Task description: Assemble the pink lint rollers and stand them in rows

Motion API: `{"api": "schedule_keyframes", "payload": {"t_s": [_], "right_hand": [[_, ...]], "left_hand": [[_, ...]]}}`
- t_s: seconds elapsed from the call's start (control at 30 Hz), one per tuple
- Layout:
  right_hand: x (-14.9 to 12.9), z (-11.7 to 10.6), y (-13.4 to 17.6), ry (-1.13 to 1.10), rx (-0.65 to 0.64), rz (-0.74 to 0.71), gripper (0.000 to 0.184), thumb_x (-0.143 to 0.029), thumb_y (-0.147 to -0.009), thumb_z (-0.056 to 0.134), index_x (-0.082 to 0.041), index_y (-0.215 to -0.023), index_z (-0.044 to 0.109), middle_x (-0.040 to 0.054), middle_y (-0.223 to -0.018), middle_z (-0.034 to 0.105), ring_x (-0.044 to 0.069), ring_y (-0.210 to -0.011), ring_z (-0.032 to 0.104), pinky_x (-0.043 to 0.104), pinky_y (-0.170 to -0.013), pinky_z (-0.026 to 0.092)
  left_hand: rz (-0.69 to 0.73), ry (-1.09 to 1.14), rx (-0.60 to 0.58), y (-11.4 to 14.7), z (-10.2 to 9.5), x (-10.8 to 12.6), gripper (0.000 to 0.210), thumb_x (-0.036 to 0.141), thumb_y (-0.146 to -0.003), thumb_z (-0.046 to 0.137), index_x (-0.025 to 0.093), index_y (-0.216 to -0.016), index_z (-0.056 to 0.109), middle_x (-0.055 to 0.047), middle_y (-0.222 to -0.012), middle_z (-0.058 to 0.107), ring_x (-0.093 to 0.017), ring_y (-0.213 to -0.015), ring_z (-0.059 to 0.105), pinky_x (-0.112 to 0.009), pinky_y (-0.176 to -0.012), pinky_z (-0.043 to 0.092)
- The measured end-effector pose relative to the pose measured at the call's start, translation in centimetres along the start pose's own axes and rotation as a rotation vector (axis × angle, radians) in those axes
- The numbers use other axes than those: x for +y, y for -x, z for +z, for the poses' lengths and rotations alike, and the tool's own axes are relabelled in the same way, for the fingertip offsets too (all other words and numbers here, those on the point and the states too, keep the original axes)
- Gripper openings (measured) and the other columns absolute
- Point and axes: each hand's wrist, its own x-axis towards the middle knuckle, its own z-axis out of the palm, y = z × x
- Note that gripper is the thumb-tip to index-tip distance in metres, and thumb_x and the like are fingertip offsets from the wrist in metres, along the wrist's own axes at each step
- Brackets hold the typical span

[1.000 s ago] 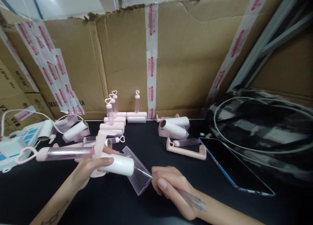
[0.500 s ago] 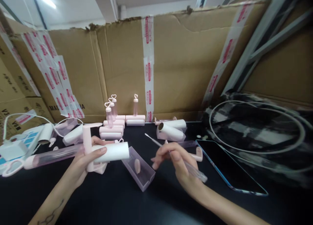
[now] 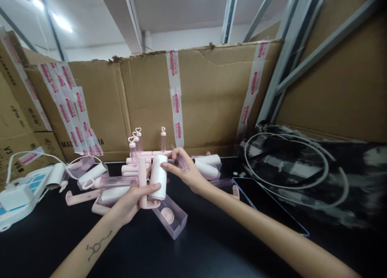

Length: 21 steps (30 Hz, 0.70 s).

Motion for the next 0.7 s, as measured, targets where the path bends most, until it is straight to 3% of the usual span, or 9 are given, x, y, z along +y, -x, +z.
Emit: {"api": "schedule_keyframes", "payload": {"t_s": [0.13,0.23,0.33,0.43,0.57,0.7], "right_hand": [[0.2,0.7,-1.6,-0.120,-0.176,-0.022,0.035,-0.030,-0.073,0.070,-0.022,-0.079,0.037,0.0014,-0.100,0.057,0.015,-0.094,0.056,0.030,-0.080,0.047],[0.5,0.7,-1.1,-0.088,-0.061,-0.022,0.025,-0.038,-0.081,0.060,-0.021,-0.082,0.042,0.0039,-0.100,0.059,0.015,-0.095,0.059,0.034,-0.085,0.047],[0.6,-0.1,1.0,-0.018,0.102,0.002,0.028,-0.046,-0.092,0.036,-0.023,-0.107,0.043,-0.0009,-0.078,0.059,0.011,-0.062,0.062,0.031,-0.068,0.053],[0.1,-1.0,4.0,-0.024,0.062,0.054,0.029,-0.043,-0.094,0.034,-0.027,-0.119,0.034,-0.0072,-0.071,0.050,0.006,-0.038,0.048,0.029,-0.054,0.052],[-0.9,-1.5,6.5,-0.024,-0.086,0.129,0.017,-0.035,-0.093,0.040,-0.022,-0.099,0.048,-0.0065,-0.071,0.047,0.004,-0.040,0.048,0.031,-0.061,0.053],[-1.7,-1.6,7.1,0.079,-0.089,0.147,0.026,-0.034,-0.092,0.041,-0.017,-0.077,0.052,-0.0056,-0.054,0.047,0.007,-0.039,0.046,0.022,-0.045,0.041]], "left_hand": [[0.018,0.033,0.041,-0.4,-1.3,-0.6,0.052,0.026,-0.073,0.069,0.018,-0.122,0.052,-0.010,-0.108,0.065,-0.026,-0.101,0.060,-0.034,-0.081,0.051],[0.079,0.017,0.167,-0.7,-2.0,-1.2,0.049,0.025,-0.070,0.071,0.015,-0.115,0.056,-0.009,-0.101,0.067,-0.025,-0.097,0.062,-0.032,-0.078,0.052],[0.094,0.008,0.253,-1.0,-2.3,-1.9,0.046,0.026,-0.068,0.072,0.015,-0.109,0.057,-0.008,-0.092,0.068,-0.023,-0.086,0.065,-0.032,-0.071,0.053],[0.123,0.027,0.293,-1.2,-2.1,-2.4,0.040,0.028,-0.067,0.074,0.014,-0.101,0.058,-0.006,-0.083,0.067,-0.020,-0.075,0.065,-0.030,-0.068,0.053],[0.222,0.015,0.298,-1.5,-2.0,-3.3,0.033,0.027,-0.066,0.075,0.015,-0.092,0.059,-0.004,-0.087,0.066,-0.020,-0.086,0.063,-0.032,-0.079,0.052],[0.282,-0.092,0.351,-1.5,-2.3,-4.1,0.029,0.030,-0.066,0.075,0.016,-0.087,0.061,-0.004,-0.092,0.065,-0.023,-0.097,0.060,-0.034,-0.084,0.050]]}}
